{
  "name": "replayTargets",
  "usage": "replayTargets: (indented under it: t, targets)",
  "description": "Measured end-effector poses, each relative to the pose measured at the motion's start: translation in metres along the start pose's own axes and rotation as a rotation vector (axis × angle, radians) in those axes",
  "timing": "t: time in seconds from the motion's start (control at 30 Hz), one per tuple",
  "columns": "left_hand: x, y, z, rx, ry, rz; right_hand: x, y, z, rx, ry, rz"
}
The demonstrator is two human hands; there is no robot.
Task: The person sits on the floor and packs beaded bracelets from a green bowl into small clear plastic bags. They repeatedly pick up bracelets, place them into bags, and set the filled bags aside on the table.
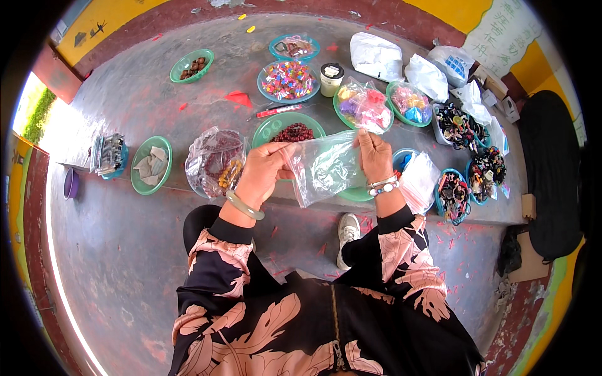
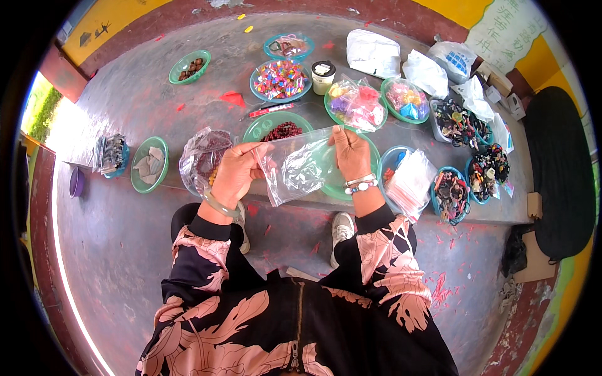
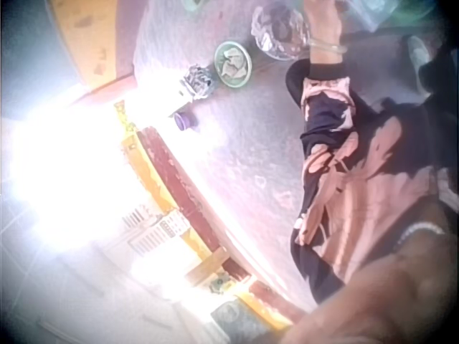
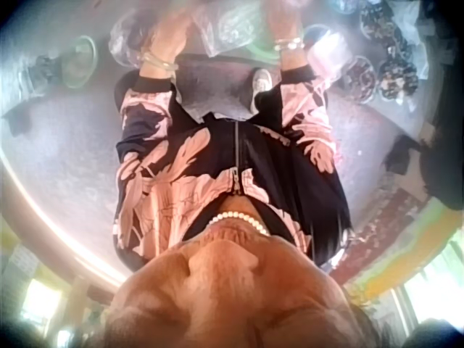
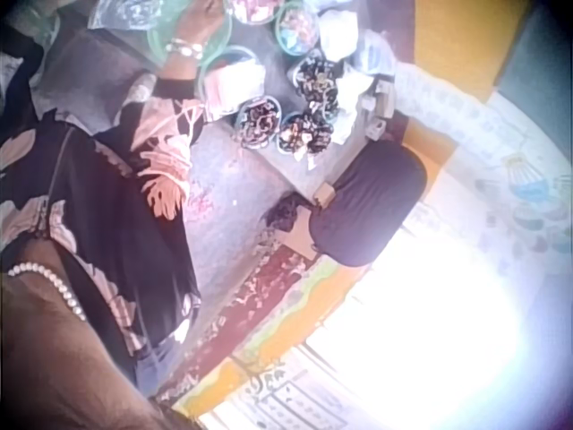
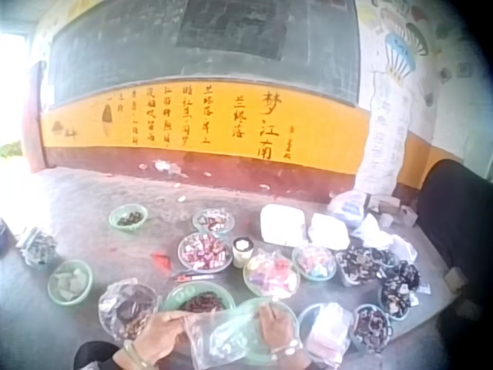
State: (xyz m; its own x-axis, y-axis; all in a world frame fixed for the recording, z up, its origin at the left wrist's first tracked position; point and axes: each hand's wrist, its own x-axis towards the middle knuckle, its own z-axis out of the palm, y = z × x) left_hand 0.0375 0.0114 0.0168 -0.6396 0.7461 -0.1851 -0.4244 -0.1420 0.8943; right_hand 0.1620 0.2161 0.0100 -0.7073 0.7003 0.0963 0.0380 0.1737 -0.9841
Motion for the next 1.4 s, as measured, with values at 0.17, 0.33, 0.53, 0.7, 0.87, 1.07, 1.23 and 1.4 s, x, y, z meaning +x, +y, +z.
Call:
replayTargets:
  t: [0.17, 0.33, 0.53, 0.7, 0.87, 1.07, 1.23, 1.4]
  targets:
    - [-0.004, 0.007, 0.003, 0.044, -0.038, -0.035, 0.000, 0.001, 0.001, 0.005, 0.012, -0.014]
    - [-0.004, -0.003, 0.010, 0.002, 0.016, -0.114, 0.005, 0.012, 0.004, -0.028, 0.029, -0.003]
    - [-0.004, -0.004, 0.006, 0.173, -0.015, -0.109, 0.006, 0.013, 0.003, -0.107, 0.039, 0.011]
    - [-0.004, 0.006, 0.011, 0.443, 0.258, -0.021, 0.001, -0.001, 0.010, -0.327, 0.236, -0.260]
    - [0.000, -0.007, 0.016, 0.785, 0.343, 0.037, -0.041, -0.028, 0.034, -0.680, -0.137, -0.561]
    - [0.014, -0.028, 0.008, 1.060, 0.298, 0.172, -0.056, -0.015, 0.056, -0.828, -0.198, -0.526]
    - [0.014, -0.034, 0.007, 1.102, 0.288, 0.170, -0.050, -0.014, 0.046, -0.767, -0.254, -0.412]
    - [0.011, -0.030, 0.017, 1.100, 0.248, 0.134, -0.052, -0.010, 0.048, -0.818, -0.309, -0.432]
